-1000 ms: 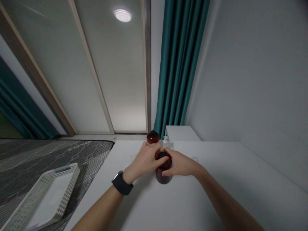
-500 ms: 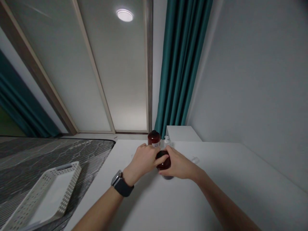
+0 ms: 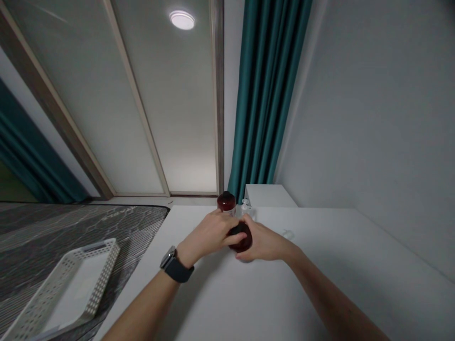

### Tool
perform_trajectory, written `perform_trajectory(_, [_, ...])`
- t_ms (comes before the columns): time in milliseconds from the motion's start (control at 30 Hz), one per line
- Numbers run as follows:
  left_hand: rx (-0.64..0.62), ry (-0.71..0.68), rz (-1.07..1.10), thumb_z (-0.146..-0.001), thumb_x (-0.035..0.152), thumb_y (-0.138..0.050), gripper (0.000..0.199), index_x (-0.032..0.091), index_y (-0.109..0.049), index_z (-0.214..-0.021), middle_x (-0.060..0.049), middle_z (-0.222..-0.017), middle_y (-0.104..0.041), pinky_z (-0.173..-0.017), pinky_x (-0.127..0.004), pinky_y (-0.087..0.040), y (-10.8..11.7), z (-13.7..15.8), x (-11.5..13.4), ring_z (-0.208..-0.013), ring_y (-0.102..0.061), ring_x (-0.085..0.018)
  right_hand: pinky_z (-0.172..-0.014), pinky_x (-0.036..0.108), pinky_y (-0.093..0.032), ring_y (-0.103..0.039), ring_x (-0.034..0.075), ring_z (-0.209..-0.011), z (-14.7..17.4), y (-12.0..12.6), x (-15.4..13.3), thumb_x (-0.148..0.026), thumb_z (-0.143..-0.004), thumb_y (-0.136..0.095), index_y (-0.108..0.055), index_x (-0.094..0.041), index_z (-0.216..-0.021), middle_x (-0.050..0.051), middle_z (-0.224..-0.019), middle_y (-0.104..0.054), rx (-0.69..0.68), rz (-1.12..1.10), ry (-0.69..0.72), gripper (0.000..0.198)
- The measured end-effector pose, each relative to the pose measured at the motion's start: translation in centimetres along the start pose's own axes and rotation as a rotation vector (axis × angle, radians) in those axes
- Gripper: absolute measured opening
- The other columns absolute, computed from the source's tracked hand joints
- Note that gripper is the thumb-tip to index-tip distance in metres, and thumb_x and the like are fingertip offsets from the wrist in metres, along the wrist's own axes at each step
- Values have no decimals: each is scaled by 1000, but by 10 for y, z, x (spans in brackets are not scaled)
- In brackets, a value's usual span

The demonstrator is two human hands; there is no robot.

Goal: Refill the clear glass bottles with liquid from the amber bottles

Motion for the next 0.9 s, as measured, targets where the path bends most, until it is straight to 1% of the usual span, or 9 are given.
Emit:
perform_trajectory(133, [35, 84, -75, -98, 47, -51, 34, 19, -68, -89, -7, -79, -73, -76, -37, -48, 2, 2, -3, -73, -68, -25, -78, 37, -49, -66, 29, -97, -1, -1, 0, -35, -62, -85, -48, -22, -111, 10, -111, -68, 45, 87, -17, 62])
perform_trajectory(233, [34, 159, -110, -100, 51, -45, 44, 18, -70, -84, -9, -77, -73, -71, -37, -48, 0, 1, -3, -69, -68, -25, -77, 38, -48, -66, 32, -97, -1, -2, 0, -39, -63, -86, -48, -21, -111, 11, -109, -69, 72, 164, -50, 64])
perform_trajectory(333, [28, 196, -141, -101, 49, -42, 49, 18, -70, -77, -10, -73, -74, -69, -37, -48, -3, -1, -2, -66, -68, -26, -75, 39, -47, -67, 34, -96, 0, -1, 0, -43, -63, -86, -48, -22, -111, 12, -106, -70, 80, 234, -78, 65])
perform_trajectory(433, [2, 161, -127, -100, 44, -47, 44, 17, -70, -75, -10, -72, -74, -68, -35, -48, -7, -2, -2, -66, -68, -26, -72, 37, -46, -67, 33, -93, 1, 0, -2, -43, -63, -84, -47, -22, -110, 11, -106, -70, 55, 239, -72, 63])
perform_trajectory(533, [-20, 96, -56, -98, 40, -52, 38, 16, -70, -75, -10, -71, -73, -69, -34, -48, -8, -2, -1, -68, -68, -25, -74, 37, -47, -67, 32, -94, 3, 2, -5, -39, -64, -83, -47, -22, -110, 11, -107, -70, 17, 194, -34, 61])
perform_trajectory(667, [-4, -5, 5, -100, 42, -48, 42, 14, -69, -76, -11, -75, -72, -74, -36, -49, -7, 0, 3, -72, -67, -25, -74, 35, -47, -67, 28, -92, 5, 4, -6, -31, -64, -82, -48, -22, -113, 8, -103, -70, -43, 113, -5, 60])
perform_trajectory(733, [8, -40, 13, -102, 44, -45, 46, 14, -68, -76, -12, -74, -70, -76, -37, -49, -7, 0, 5, -71, -66, -25, -73, 33, -48, -67, 26, -91, 6, 4, -4, -30, -63, -82, -48, -23, -113, 6, -103, -70, -69, 76, 16, 61])
perform_trajectory(833, [11, -39, 17, -101, 46, -45, 48, 15, -67, -72, -10, -69, -68, -74, -37, -48, -7, 0, 6, -68, -64, -24, -74, 31, -48, -66, 23, -90, 6, 5, 0, -28, -62, -83, -49, -22, -115, 4, -102, -69, -94, 32, 24, 63])
perform_trajectory(900, [10, -13, 25, -100, 46, -48, 43, 16, -66, -75, -7, -69, -67, -72, -35, -47, -6, 0, 3, -66, -63, -22, -79, 34, -49, -66, 24, -95, 5, 7, 4, -28, -62, -84, -49, -22, -117, 5, -106, -68, -101, 9, 13, 66])
Point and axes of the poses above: each hand's wrist, its own z-axis away from the middle knuckle, its own y-axis out of the back of the hand, x = y × z, the point moved 4 cm from there along -z, towards the middle knuckle
